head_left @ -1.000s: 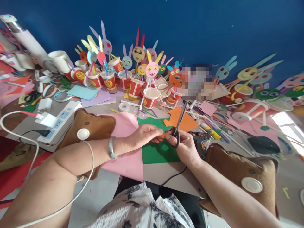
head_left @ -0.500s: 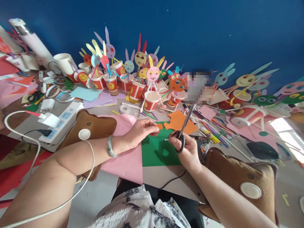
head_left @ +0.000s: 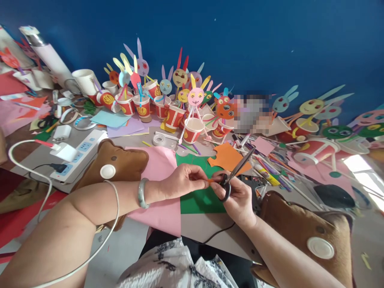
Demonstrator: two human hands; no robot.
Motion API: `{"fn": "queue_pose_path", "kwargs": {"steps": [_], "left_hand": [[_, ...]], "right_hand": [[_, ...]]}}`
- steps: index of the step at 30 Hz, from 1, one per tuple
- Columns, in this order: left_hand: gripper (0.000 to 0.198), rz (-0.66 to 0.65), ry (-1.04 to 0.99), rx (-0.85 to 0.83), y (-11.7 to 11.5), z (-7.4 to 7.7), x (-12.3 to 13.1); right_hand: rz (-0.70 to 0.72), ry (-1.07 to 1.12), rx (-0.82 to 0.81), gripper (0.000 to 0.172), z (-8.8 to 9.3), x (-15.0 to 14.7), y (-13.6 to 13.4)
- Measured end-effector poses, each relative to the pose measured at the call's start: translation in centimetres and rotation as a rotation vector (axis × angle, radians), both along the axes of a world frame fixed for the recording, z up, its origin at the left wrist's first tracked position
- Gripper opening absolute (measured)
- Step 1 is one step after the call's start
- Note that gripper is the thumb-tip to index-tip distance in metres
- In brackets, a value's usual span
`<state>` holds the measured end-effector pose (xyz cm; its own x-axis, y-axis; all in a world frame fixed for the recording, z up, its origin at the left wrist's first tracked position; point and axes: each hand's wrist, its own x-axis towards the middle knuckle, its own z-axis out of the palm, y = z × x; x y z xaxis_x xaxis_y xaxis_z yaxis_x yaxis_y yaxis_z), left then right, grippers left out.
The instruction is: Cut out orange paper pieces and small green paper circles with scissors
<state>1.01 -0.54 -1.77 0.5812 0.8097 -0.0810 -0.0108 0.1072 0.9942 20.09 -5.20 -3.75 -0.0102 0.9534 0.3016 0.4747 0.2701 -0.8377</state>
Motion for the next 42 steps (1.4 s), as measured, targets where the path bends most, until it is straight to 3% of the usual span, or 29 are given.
{"fn": "queue_pose_path", "kwargs": {"steps": [13, 15, 21, 25, 32, 42], "left_hand": [[0.004, -0.014, 0.120, 0.345, -0.4, -0.1, -0.4], [0.003, -0.005, 0.100, 0.301, -0.1, 0.1, -0.4], [0.010, 0.120, -0.089, -0.125, 1.4, 1.2, -0.5], [0.011, 0.132, -0.156, -0.197, 1.6, 1.3, -0.5], [0.011, 0.018, -0.044, 0.017, 0.8, 0.3, -0.3], [0.008, 0.002, 0.067, 0.205, 0.3, -0.2, -0.4]], "right_hand": [[0.055, -0.028, -0.013, 0.020, 0.2, 0.0, 0.0], [0.041, -0.022, -0.020, 0.023, 0.2, 0.1, 0.1], [0.089, 0.046, -0.057, 0.033, 0.0, 0.3, 0.4], [0.120, 0.050, -0.070, 0.035, 0.0, 0.2, 0.3], [-0.018, -0.021, -0.005, 0.016, -0.1, -0.1, 0.0], [0.021, 0.012, 0.005, 0.014, -0.2, -0.1, 0.1]]}}
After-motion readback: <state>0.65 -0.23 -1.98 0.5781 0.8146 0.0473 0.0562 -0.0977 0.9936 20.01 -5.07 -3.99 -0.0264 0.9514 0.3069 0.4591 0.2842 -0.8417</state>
